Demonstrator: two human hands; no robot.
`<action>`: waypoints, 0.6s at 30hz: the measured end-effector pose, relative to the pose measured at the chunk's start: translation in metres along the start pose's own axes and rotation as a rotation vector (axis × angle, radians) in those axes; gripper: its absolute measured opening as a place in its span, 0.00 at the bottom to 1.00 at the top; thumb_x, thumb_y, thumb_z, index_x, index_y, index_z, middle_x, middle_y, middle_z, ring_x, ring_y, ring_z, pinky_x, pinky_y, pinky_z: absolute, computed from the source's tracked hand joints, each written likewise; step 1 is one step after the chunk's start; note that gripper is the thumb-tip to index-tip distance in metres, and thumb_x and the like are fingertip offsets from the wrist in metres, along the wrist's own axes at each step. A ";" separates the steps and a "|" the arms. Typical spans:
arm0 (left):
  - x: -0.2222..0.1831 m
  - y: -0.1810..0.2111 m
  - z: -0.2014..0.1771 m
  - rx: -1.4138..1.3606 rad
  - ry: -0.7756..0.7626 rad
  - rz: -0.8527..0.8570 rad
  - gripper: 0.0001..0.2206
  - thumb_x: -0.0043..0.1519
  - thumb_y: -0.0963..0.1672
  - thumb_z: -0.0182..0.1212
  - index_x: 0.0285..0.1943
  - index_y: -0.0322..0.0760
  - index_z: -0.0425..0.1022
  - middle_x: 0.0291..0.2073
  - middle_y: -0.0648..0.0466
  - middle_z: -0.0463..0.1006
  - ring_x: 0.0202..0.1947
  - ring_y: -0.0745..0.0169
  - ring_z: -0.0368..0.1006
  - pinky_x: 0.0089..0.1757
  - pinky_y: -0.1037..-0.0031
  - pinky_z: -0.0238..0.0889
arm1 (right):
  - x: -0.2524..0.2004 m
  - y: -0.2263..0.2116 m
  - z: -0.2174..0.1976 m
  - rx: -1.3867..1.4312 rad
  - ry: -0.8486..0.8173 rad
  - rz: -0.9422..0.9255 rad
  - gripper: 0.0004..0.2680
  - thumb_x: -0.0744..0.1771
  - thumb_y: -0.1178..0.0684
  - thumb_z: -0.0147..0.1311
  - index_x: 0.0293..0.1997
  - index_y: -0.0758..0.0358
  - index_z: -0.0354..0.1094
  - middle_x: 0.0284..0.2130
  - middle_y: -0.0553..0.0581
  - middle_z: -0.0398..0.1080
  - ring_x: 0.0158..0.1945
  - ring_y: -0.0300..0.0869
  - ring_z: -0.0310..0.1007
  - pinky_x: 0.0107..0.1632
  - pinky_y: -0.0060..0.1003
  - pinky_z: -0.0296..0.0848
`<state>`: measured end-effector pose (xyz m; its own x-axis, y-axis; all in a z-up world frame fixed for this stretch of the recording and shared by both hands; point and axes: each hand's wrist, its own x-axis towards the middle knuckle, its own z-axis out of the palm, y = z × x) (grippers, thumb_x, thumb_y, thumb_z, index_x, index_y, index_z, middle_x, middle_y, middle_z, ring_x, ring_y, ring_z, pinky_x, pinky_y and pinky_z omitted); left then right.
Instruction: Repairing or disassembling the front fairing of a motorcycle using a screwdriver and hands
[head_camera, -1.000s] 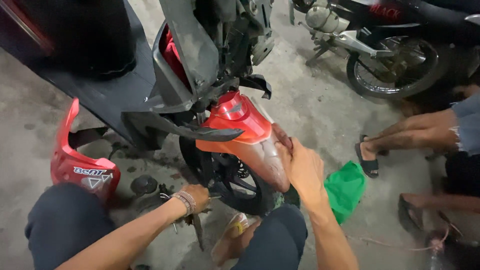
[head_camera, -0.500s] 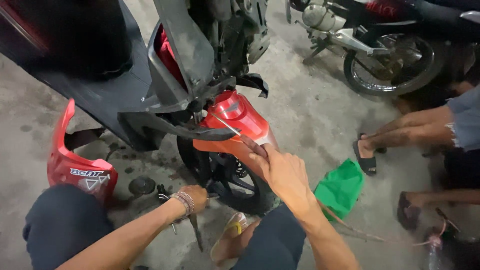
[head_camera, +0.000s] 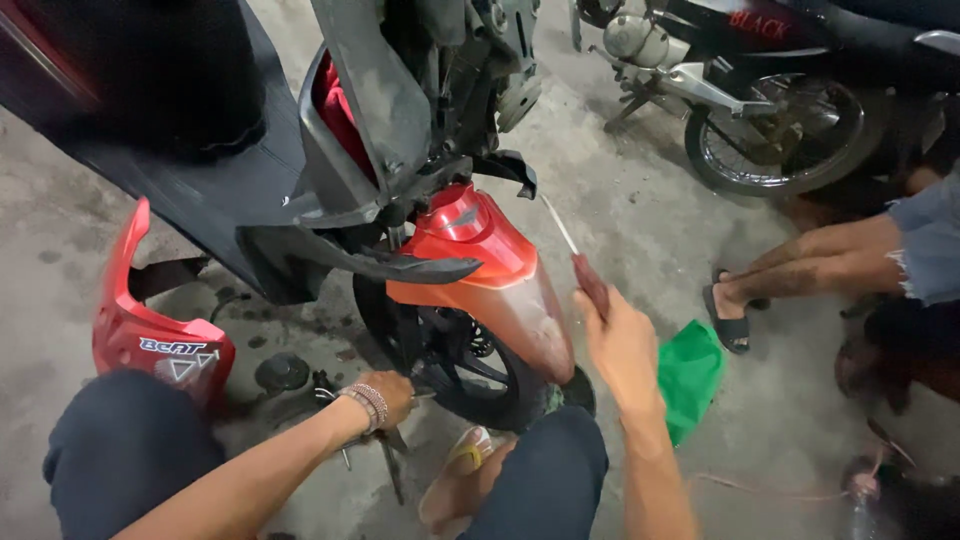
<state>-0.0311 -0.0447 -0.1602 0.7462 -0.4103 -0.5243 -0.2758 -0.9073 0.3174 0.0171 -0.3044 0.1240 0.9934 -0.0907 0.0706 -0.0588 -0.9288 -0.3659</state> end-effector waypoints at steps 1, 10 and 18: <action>0.005 -0.001 0.007 -0.001 -0.002 0.001 0.13 0.60 0.46 0.57 0.38 0.33 0.83 0.35 0.41 0.84 0.43 0.41 0.82 0.41 0.53 0.76 | -0.009 0.004 -0.004 -0.001 -0.002 0.002 0.17 0.70 0.36 0.49 0.42 0.63 0.68 0.29 0.79 0.72 0.42 0.76 0.73 0.44 0.66 0.69; 0.008 -0.021 0.031 0.016 0.037 -0.011 0.22 0.68 0.54 0.50 0.49 0.30 0.76 0.41 0.39 0.81 0.41 0.36 0.79 0.43 0.53 0.72 | -0.113 0.225 0.112 0.315 0.288 0.364 0.12 0.67 0.50 0.61 0.47 0.72 0.75 0.34 0.63 0.78 0.33 0.45 0.75 0.37 0.39 0.73; 0.007 -0.019 0.009 -0.071 -0.017 -0.136 0.17 0.60 0.50 0.52 0.39 0.34 0.84 0.37 0.40 0.85 0.47 0.39 0.82 0.45 0.52 0.74 | -0.342 0.428 0.396 0.489 0.090 0.527 0.25 0.62 0.53 0.61 0.67 0.61 0.65 0.53 0.61 0.73 0.53 0.50 0.73 0.58 0.44 0.69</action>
<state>-0.0260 -0.0315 -0.1770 0.7629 -0.2864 -0.5796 -0.1292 -0.9460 0.2974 -0.3090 -0.5284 -0.4237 0.8318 -0.5312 -0.1611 -0.4559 -0.4883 -0.7441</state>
